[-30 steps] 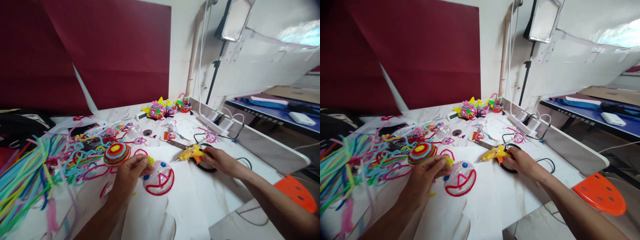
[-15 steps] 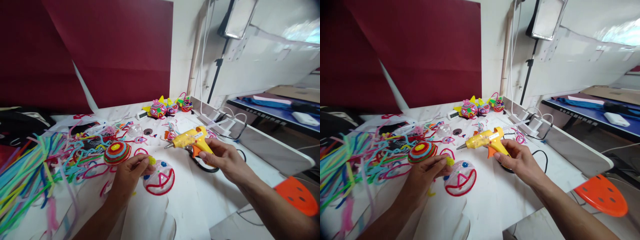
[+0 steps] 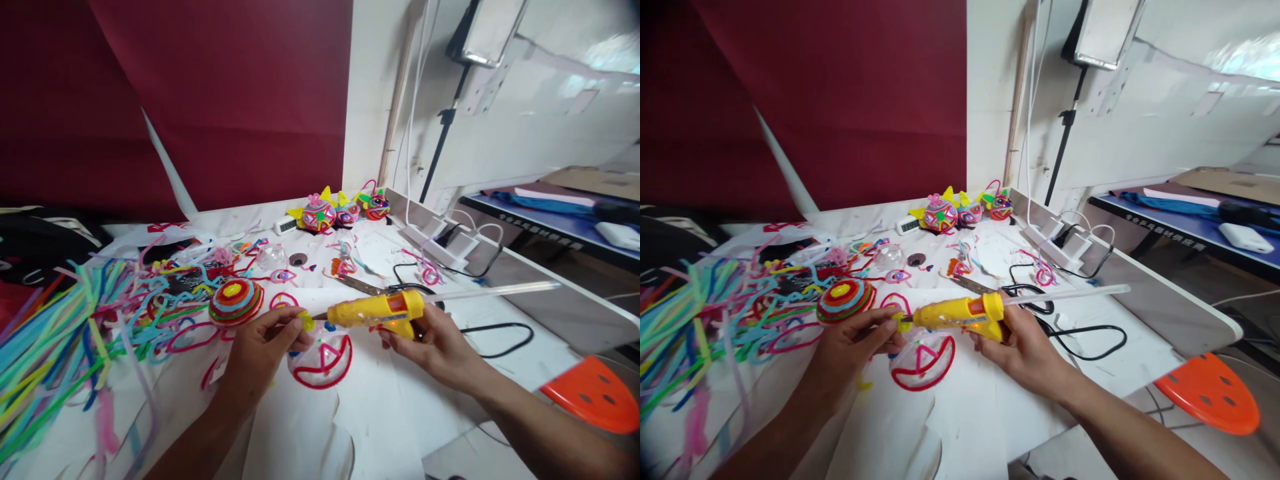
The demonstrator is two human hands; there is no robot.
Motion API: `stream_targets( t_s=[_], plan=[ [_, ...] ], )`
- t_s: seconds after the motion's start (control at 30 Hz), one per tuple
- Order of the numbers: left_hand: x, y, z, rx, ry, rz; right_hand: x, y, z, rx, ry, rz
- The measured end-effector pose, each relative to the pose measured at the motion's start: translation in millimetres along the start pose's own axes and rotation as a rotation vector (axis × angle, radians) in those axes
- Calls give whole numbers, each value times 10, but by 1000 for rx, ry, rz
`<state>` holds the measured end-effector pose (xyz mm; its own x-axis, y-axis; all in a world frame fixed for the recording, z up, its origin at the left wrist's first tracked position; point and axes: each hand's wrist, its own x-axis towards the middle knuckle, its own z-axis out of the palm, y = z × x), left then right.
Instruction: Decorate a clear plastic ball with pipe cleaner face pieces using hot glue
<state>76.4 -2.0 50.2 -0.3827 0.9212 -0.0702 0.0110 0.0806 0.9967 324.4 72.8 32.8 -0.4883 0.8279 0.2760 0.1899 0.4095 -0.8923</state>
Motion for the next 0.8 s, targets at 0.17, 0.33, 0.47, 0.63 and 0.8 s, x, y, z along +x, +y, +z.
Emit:
stream_targets(
  t_s=[0.17, 0.33, 0.47, 0.63, 0.8],
  plan=[
    [9, -27, 0, 14, -23, 24, -23, 54, 25, -51, 1, 3],
    [-10, -30, -15, 9, -37, 55, -21, 50, 33, -137, -41, -75],
    [-19, -20, -4, -5, -44, 55, -30, 32, 35, -143, -65, -97],
    [-16, -63, -10, -13, -62, 76, -49, 15, 43, -102, -80, -30],
    [-21, -48, 3, -17, -65, 73, -53, 8, 63, -116, -73, -65]
  ],
)
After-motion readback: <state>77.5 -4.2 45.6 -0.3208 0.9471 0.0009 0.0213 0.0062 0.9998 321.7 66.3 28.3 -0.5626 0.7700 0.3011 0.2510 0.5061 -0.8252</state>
